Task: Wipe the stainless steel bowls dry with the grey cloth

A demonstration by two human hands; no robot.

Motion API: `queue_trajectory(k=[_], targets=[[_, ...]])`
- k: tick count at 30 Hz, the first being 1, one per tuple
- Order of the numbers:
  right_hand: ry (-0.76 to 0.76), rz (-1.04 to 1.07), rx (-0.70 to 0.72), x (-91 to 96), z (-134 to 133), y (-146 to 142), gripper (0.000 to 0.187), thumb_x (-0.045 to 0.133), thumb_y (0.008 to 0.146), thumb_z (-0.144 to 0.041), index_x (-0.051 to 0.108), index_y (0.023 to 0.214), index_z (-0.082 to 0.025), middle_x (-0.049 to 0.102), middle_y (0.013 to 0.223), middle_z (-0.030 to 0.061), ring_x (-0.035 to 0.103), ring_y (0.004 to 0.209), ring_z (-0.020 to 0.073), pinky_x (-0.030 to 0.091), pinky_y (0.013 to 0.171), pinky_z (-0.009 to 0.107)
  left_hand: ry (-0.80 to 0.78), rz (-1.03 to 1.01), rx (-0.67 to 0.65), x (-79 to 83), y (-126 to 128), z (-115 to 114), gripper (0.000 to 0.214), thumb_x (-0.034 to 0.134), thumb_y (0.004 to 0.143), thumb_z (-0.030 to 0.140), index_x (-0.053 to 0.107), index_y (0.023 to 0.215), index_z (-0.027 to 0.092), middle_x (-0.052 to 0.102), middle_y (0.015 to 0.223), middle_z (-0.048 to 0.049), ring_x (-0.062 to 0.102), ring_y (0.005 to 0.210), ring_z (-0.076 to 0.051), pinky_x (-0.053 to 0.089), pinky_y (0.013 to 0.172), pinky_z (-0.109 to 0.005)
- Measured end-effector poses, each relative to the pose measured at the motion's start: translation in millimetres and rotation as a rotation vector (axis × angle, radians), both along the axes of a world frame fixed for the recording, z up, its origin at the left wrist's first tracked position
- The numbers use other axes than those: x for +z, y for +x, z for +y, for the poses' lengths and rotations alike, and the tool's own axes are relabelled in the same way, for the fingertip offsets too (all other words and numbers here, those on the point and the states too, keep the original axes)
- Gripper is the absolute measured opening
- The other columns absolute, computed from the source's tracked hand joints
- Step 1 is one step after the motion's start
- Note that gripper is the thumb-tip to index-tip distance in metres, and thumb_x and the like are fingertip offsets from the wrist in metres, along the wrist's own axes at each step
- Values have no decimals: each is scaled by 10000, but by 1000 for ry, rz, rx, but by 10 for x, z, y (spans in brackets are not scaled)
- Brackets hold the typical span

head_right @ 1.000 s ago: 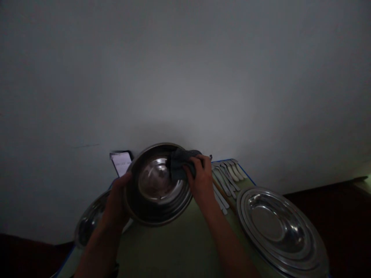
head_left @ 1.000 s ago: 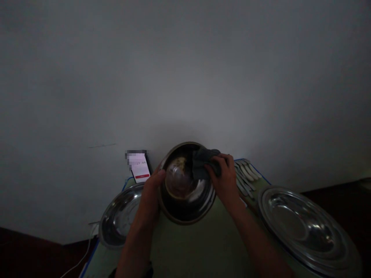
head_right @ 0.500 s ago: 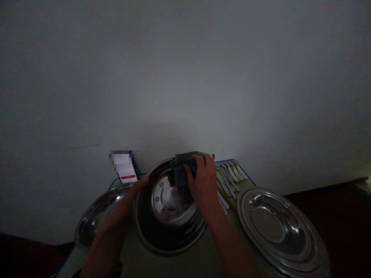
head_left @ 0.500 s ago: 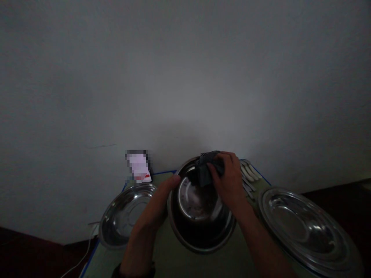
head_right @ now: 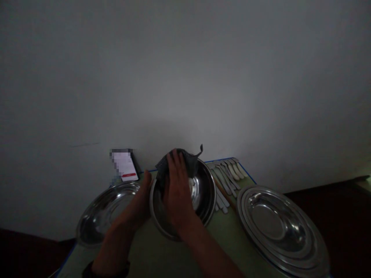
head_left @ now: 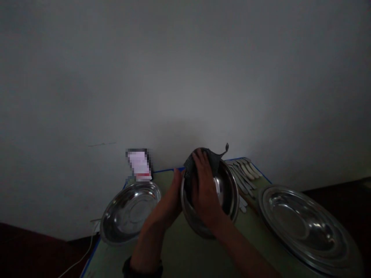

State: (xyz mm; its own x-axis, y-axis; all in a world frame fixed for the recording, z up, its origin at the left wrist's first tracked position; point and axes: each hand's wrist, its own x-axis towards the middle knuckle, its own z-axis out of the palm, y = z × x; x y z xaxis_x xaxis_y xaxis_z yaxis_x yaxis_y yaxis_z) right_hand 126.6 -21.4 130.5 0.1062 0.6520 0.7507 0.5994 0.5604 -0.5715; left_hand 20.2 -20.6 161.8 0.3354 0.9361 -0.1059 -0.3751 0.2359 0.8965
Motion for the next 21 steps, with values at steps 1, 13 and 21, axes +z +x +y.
queue_trajectory(k=[1,13,21], targets=[[-38,0,28,-23,-18,-46,590,294,965,-154,136,1523,-260,190,1597,81,150,1468,245,275,1156,540,-7,-37,-46,-12,24,3,579,524,794,675,679,1161,254,746,1080,-68,593,1193,-299,418,1045,-465],[-331,161,42,51,-48,-16,564,333,981,-296,182,1523,-251,-156,1602,58,-21,1462,296,192,1169,549,28,-69,-24,6,181,-6,491,490,880,559,616,1267,284,650,1297,-28,447,1345,-217,240,1170,-352],[-343,101,414,126,-149,-12,558,316,993,-309,168,1525,-230,77,1604,52,90,1459,202,198,1179,486,49,-109,140,-253,42,110,475,625,799,458,654,1215,232,628,1317,-85,476,1316,-282,362,1107,-423]])
